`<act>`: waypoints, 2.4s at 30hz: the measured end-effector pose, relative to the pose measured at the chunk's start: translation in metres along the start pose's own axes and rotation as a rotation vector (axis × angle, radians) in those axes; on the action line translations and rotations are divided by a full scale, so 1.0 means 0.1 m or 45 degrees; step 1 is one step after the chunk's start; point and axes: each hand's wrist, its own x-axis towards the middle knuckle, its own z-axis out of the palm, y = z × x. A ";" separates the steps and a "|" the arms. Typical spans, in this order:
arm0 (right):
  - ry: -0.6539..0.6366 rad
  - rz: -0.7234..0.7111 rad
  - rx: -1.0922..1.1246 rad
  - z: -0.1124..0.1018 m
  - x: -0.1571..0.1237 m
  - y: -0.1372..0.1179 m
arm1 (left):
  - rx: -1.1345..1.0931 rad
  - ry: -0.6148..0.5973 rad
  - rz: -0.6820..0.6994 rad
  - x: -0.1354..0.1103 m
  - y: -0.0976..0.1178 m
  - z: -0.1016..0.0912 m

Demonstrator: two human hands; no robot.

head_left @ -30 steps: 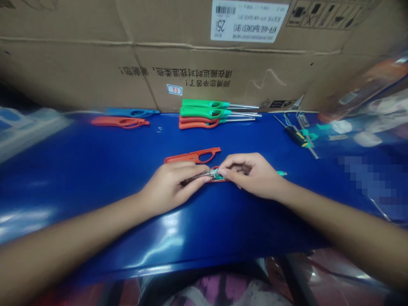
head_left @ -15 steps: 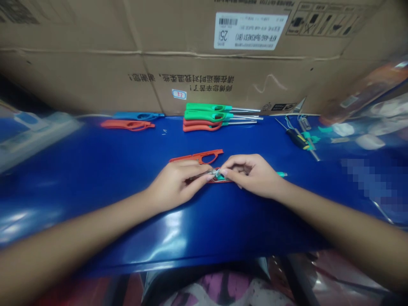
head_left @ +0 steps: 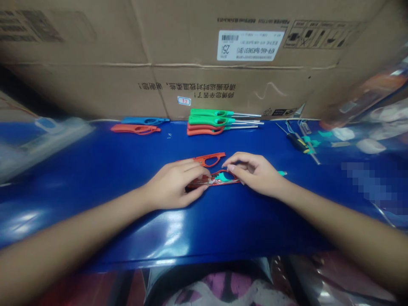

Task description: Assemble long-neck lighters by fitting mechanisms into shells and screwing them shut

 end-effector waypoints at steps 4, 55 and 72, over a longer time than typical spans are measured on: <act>0.015 -0.045 -0.016 0.00 0.01 0.03 | 0.015 0.002 0.004 -0.02 -0.01 -0.03; -0.166 -0.764 -1.386 0.00 -0.24 -0.14 | -0.013 -0.158 -0.038 -0.01 -0.03 -0.18; -0.230 -0.679 -1.285 -0.15 -0.15 -0.09 | 0.218 -0.073 0.243 -0.02 -0.04 0.05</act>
